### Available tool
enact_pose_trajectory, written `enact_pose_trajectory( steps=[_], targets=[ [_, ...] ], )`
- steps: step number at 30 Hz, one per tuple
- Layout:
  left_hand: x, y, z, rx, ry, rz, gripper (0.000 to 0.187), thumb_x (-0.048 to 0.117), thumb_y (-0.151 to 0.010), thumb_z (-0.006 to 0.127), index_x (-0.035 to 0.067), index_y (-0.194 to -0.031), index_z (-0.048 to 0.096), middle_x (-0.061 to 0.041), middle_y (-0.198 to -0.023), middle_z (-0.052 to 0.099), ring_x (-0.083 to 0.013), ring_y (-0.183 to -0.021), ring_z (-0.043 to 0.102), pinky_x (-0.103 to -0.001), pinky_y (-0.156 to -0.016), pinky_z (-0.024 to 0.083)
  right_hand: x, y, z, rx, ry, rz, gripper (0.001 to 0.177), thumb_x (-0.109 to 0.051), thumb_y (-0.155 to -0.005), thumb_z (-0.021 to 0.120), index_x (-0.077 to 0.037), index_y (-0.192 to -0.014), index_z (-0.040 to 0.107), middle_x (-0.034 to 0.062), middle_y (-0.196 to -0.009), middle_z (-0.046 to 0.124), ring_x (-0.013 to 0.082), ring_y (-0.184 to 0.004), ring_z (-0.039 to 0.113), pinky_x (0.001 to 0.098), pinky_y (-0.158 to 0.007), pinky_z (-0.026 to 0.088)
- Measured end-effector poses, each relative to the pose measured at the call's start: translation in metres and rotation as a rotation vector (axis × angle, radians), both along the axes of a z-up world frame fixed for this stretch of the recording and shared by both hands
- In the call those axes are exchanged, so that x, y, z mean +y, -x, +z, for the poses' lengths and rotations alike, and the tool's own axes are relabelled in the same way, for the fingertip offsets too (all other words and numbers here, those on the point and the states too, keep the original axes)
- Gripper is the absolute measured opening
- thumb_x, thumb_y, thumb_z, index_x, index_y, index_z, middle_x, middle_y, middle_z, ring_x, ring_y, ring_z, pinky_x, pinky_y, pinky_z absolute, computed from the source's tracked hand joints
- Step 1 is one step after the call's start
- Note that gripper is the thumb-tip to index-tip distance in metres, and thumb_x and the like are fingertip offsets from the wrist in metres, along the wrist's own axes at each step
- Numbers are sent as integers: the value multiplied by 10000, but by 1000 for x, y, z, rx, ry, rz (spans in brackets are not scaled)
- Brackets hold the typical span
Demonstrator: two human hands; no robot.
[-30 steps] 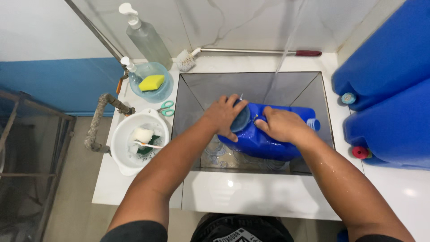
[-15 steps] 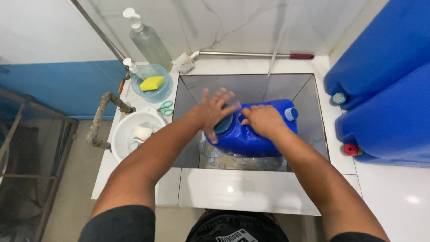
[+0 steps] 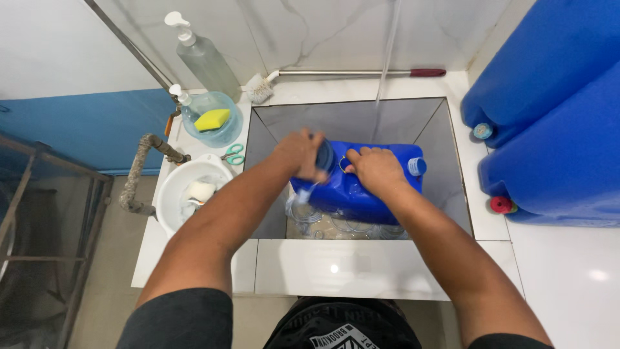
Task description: The person repeatedly washes large blue plastic containers in a sink. They use a toothbrush to scrub the container's cap and rim, rinse the interior with running water, and then place the cleaned container aside. The process is repeated for multiple containers.
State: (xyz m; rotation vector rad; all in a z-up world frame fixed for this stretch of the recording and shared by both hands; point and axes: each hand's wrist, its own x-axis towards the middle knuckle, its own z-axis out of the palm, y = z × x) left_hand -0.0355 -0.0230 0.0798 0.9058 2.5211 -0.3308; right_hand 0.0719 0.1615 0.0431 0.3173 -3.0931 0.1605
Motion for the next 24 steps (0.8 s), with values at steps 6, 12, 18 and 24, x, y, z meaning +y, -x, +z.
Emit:
enact_pose_trajectory(
  steps=[6, 12, 18, 24],
  targets=[
    [-6, -12, 19, 64, -3, -258, 1410, 684, -506, 856, 266, -1635, 121, -204, -1605, 280, -454, -1431, 376, -523, -1044, 451, 0, -5, -3, 8, 26, -28, 398, -464, -944, 598, -141, -1175, 628, 128, -1026, 705, 356, -997, 686, 498, -820, 530],
    [14, -14, 17, -47, 14, 225, 1270, 766, -655, 757, 70, -1601, 272, -280, -1488, 480, -407, -1369, 520, -443, -1098, 493, 5, -2, 1, 25, 48, -32, 395, -461, -937, 609, -146, -1173, 634, 130, -1019, 705, 362, -991, 681, 505, -827, 524],
    [-21, -24, 17, -391, -97, 528, 1495, 813, -742, 685, 18, -1623, -224, -321, -1421, 510, -505, -1255, 625, -515, -1003, 542, 7, -4, -7, 24, 61, -28, 388, -468, -935, 608, -139, -1138, 635, 119, -1008, 709, 352, -981, 687, 496, -822, 528],
    [-23, -31, 54, 220, -34, -359, 1461, 668, -539, 887, 175, -1633, 53, -190, -1543, 374, -434, -1423, 422, -588, -1081, 423, 18, -1, -9, 21, 83, -61, 405, -469, -960, 594, -119, -1162, 626, 135, -1018, 705, 358, -960, 688, 501, -792, 529]
  ],
)
